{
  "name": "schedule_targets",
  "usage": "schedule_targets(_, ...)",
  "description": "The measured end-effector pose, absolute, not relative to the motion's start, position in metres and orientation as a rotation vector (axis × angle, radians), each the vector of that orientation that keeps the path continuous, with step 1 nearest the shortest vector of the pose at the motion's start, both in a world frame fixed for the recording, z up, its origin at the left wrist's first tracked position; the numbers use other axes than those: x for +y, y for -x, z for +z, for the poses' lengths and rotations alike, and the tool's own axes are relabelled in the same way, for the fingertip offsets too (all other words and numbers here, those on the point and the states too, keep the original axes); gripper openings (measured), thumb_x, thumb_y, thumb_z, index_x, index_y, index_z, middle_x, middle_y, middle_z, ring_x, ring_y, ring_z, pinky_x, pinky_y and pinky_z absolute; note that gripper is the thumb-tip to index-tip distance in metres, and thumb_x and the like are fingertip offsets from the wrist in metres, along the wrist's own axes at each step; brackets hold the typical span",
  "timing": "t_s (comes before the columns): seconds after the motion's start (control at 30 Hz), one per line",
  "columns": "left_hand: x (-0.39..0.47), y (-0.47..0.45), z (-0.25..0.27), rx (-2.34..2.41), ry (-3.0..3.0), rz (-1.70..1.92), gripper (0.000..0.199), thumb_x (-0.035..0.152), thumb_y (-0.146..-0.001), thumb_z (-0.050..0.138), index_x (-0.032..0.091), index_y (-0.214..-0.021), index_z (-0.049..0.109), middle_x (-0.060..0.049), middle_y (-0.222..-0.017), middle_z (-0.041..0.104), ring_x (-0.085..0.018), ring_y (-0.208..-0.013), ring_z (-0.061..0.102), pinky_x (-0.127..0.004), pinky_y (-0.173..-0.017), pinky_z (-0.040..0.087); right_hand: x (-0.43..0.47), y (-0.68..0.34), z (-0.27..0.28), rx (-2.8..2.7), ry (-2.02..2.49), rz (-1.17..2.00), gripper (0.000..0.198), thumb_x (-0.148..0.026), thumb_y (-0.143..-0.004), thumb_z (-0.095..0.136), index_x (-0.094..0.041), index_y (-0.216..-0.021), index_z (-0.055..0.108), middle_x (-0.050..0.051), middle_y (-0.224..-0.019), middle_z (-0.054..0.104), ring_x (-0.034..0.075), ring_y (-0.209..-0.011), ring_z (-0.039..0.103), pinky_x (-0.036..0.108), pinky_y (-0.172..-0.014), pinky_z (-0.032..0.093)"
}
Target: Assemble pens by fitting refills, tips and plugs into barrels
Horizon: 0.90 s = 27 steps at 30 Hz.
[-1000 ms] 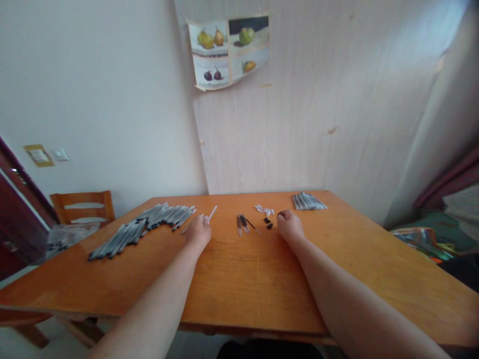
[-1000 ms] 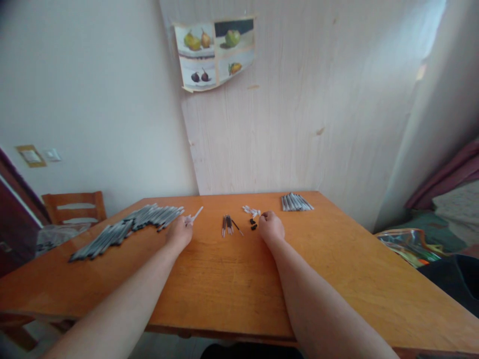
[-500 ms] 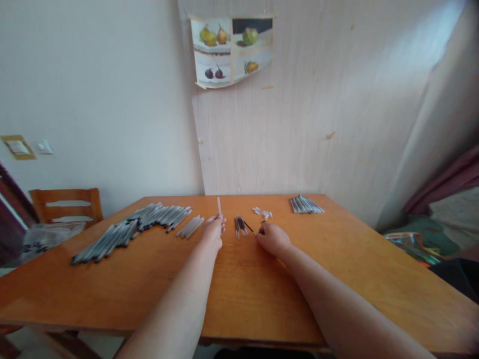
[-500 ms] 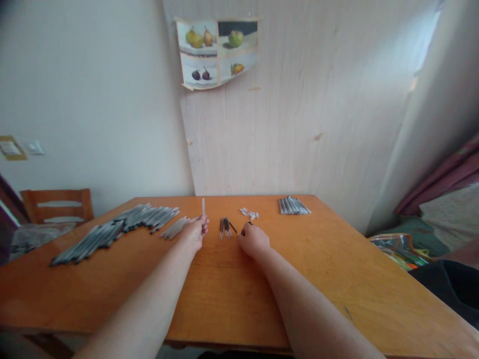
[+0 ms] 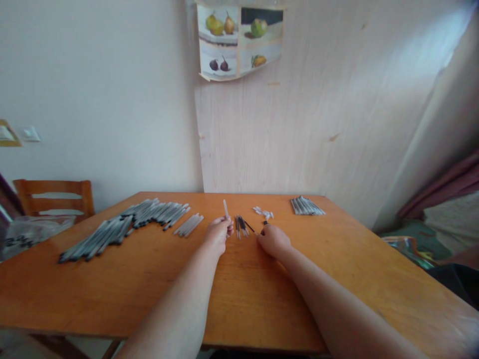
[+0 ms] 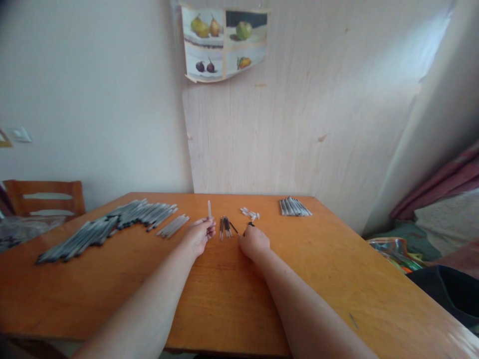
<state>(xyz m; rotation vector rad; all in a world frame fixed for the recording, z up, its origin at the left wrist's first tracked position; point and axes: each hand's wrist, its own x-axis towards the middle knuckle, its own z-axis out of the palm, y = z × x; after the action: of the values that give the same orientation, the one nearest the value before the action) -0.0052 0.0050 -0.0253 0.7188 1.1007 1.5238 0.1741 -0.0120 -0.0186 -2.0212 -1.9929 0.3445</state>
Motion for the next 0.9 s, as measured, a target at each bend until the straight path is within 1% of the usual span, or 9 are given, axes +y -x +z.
schedule_targets(0.27,0.001,0.000,-0.024,1.039,-0.735,1.475,0.007,0.009,-0.081,0.061,0.013,-0.076,0.059,-0.003,-0.067,0.062,-0.007,-0.053,0.056,-0.019,-0.053,0.046,-0.011,-0.171,-0.017,-2.026,2.088,0.347,0.030,-0.022,-0.083,0.046,-0.014,-0.099,0.070,0.019,-0.109,0.069,0.031,-0.102,0.065,0.039,-0.079,0.051)
schedule_targets(0.43,-0.001,-0.004,-0.026,1.005,-0.750,1.409,0.009,0.007,-0.082,0.059,0.012,-0.075,0.059,-0.004,-0.067,0.063,-0.007,-0.052,0.055,-0.018,-0.052,0.045,-0.012,-0.170,-0.016,-2.076,2.111,0.335,0.034,-0.023,-0.085,0.046,-0.011,-0.106,0.070,0.022,-0.115,0.066,0.031,-0.104,0.064,0.040,-0.082,0.050)
schedule_targets(0.53,-0.002,-0.005,-0.028,0.985,-0.745,1.375,0.008,0.007,-0.083,0.059,0.012,-0.076,0.059,-0.006,-0.069,0.064,-0.007,-0.053,0.056,-0.019,-0.052,0.045,-0.012,-0.171,-0.016,-2.101,2.107,0.341,0.035,-0.022,-0.085,0.045,-0.010,-0.108,0.069,0.023,-0.116,0.065,0.031,-0.105,0.064,0.040,-0.083,0.050)
schedule_targets(0.7,-0.002,-0.006,-0.028,0.934,-0.728,1.344,0.006,0.010,-0.083,0.059,0.012,-0.078,0.059,-0.006,-0.072,0.064,-0.008,-0.056,0.057,-0.019,-0.054,0.046,-0.012,-0.174,-0.016,-2.104,2.082,0.359,0.035,-0.024,-0.085,0.044,-0.010,-0.106,0.069,0.022,-0.114,0.066,0.031,-0.104,0.064,0.037,-0.082,0.049)
schedule_targets(0.8,-0.002,-0.006,-0.026,0.899,-0.720,1.338,0.003,0.009,-0.082,0.060,0.012,-0.080,0.060,-0.005,-0.073,0.064,-0.007,-0.058,0.058,-0.018,-0.055,0.046,-0.013,-0.173,-0.015,-2.140,2.010,0.362,0.034,-0.025,-0.085,0.044,-0.011,-0.100,0.071,0.021,-0.109,0.068,0.029,-0.102,0.065,0.034,-0.081,0.047)
schedule_targets(0.9,-0.002,-0.007,-0.025,0.866,-0.725,1.330,0.005,0.009,-0.081,0.062,0.012,-0.084,0.060,-0.004,-0.073,0.063,-0.008,-0.059,0.059,-0.017,-0.053,0.045,-0.017,-0.169,-0.014,-2.187,1.914,0.354,0.034,-0.026,-0.086,0.042,-0.011,-0.092,0.072,0.020,-0.102,0.070,0.027,-0.097,0.066,0.031,-0.078,0.046)
